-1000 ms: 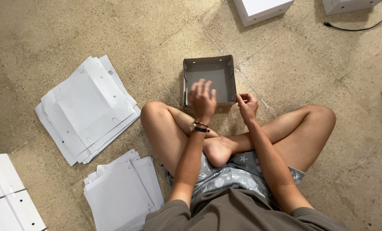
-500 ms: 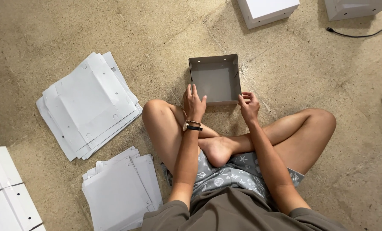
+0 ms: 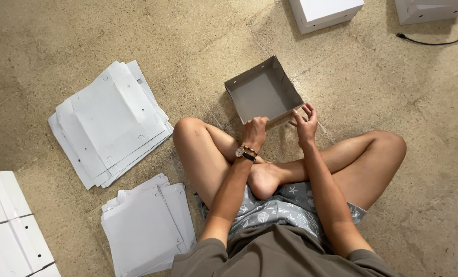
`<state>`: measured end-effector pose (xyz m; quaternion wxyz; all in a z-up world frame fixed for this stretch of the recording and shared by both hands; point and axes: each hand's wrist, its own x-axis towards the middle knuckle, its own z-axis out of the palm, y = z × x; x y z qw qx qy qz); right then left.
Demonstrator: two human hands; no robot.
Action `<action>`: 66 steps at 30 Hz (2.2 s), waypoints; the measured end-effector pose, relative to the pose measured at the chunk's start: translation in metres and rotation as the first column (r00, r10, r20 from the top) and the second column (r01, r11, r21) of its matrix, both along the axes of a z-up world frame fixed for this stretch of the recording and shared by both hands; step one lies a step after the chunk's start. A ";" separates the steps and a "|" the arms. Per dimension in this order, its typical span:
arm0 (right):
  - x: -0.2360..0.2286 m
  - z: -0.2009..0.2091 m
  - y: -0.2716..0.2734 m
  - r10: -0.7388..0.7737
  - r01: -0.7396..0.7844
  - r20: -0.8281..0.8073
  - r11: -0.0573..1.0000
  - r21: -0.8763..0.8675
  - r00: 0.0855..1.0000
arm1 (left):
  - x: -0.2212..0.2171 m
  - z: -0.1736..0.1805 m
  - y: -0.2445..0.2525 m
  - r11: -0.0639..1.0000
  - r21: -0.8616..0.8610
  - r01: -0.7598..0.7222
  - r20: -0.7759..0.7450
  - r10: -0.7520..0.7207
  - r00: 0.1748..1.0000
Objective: The person assembles a small cardboard box by hand. They fold the side flaps upward, tuck the tabs into slots, and press the seams to secure the structure. The finished box is held briefly at the end.
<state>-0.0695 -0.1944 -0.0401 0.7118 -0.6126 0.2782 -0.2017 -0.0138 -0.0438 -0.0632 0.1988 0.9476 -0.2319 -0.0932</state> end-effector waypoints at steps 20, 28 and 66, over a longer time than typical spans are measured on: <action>0.007 -0.045 -0.022 -0.107 0.085 -0.233 0.991 -0.104 0.967 | 0.001 0.039 0.018 0.993 0.075 0.095 -0.214 -0.077 0.974; 0.000 -0.010 -0.005 -0.058 0.069 -0.240 0.997 0.035 0.969 | -0.003 -0.010 -0.023 0.991 -0.120 -0.063 -0.132 0.047 0.990; 0.002 -0.011 -0.003 0.038 -0.039 0.075 0.999 0.011 0.996 | 0.012 0.015 -0.024 0.776 -0.603 -0.182 0.174 0.351 0.920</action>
